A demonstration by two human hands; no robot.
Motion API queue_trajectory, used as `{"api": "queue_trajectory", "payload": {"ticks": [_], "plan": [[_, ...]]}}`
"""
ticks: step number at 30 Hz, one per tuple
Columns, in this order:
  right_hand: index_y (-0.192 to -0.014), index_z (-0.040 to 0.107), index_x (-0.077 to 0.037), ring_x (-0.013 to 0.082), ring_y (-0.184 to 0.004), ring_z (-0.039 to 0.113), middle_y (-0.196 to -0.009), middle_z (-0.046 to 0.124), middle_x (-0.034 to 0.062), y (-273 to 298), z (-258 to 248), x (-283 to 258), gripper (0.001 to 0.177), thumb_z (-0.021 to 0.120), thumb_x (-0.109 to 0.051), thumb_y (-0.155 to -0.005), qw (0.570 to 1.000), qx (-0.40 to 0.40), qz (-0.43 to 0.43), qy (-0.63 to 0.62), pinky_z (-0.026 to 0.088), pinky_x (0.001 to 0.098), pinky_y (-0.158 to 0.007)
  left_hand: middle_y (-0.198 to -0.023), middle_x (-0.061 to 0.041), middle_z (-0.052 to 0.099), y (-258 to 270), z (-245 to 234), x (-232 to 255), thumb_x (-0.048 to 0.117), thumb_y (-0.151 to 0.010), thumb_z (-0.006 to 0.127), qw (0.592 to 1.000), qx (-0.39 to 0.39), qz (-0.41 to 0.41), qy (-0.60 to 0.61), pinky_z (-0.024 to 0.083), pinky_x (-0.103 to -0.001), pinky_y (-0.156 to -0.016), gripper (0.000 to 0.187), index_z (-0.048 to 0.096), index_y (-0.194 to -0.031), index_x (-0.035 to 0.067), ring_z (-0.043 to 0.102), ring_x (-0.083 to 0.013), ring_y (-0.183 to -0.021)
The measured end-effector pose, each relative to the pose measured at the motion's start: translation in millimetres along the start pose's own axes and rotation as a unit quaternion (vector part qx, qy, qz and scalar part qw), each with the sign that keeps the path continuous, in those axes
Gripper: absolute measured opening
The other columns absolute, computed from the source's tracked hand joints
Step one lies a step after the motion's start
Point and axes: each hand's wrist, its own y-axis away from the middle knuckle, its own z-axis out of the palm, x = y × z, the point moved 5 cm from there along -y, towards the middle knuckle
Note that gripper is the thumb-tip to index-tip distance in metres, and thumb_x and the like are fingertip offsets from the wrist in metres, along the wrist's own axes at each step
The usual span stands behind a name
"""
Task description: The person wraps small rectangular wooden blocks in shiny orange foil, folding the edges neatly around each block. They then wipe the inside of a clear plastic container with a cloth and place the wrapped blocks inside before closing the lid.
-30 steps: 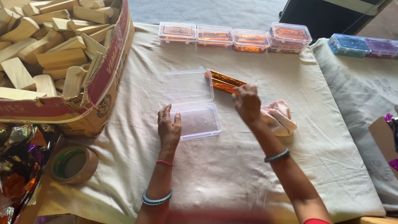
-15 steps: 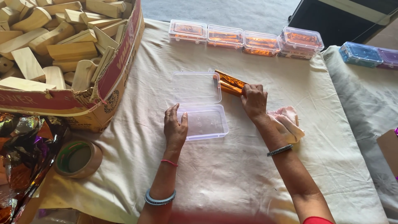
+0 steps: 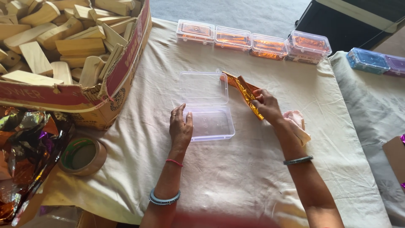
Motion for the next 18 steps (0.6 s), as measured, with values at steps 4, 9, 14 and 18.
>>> {"api": "queue_trajectory", "payload": {"ticks": [4, 9, 14, 18], "plan": [[-0.131, 0.057, -0.005, 0.0202, -0.087, 0.070, -0.104, 0.070, 0.0161, 22, -22, -20, 0.038, 0.067, -0.009, -0.095, 0.932, -0.127, 0.143, -0.307, 0.060, 0.0398, -0.075, -0.140, -0.011, 0.058, 0, 3, -3, 0.025, -0.101, 0.055, 1.000, 0.006, 0.011, -0.002, 0.052, -0.040, -0.102, 0.040, 0.061, -0.137, 0.008, 0.057, -0.0288, -0.130], [-0.133, 0.056, -0.004, 0.0189, -0.091, 0.071, -0.106, 0.071, 0.0161, 23, -16, -40, 0.040, 0.066, -0.007, -0.094, 0.898, -0.171, 0.138, -0.381, 0.062, 0.0353, -0.077, -0.137, -0.013, 0.061, -1, 2, -2, 0.031, -0.105, 0.050, 1.000, 0.015, 0.015, 0.011, 0.048, -0.042, -0.106, 0.040, 0.062, -0.134, 0.006, 0.057, -0.0301, -0.129], [-0.132, 0.058, -0.006, 0.0192, -0.100, 0.070, -0.112, 0.073, 0.0140, 17, 1, -95, 0.038, 0.070, -0.007, -0.096, 0.956, -0.191, -0.106, -0.197, 0.059, 0.0336, -0.088, -0.134, -0.013, 0.063, -5, 6, -14, 0.038, -0.109, 0.041, 0.998, 0.026, 0.013, 0.052, 0.049, -0.039, -0.109, 0.046, 0.066, -0.131, 0.005, 0.060, -0.0288, -0.128], [-0.129, 0.058, -0.011, 0.0184, -0.099, 0.073, -0.110, 0.075, 0.0098, 27, 21, -148, 0.036, 0.069, -0.013, -0.095, 0.937, -0.289, -0.162, -0.107, 0.062, 0.0349, -0.082, -0.136, -0.015, 0.062, -6, -1, -8, 0.046, -0.111, 0.030, 0.993, 0.006, -0.034, 0.115, 0.046, -0.039, -0.110, 0.059, 0.065, -0.133, 0.003, 0.059, -0.0287, -0.129]]}}
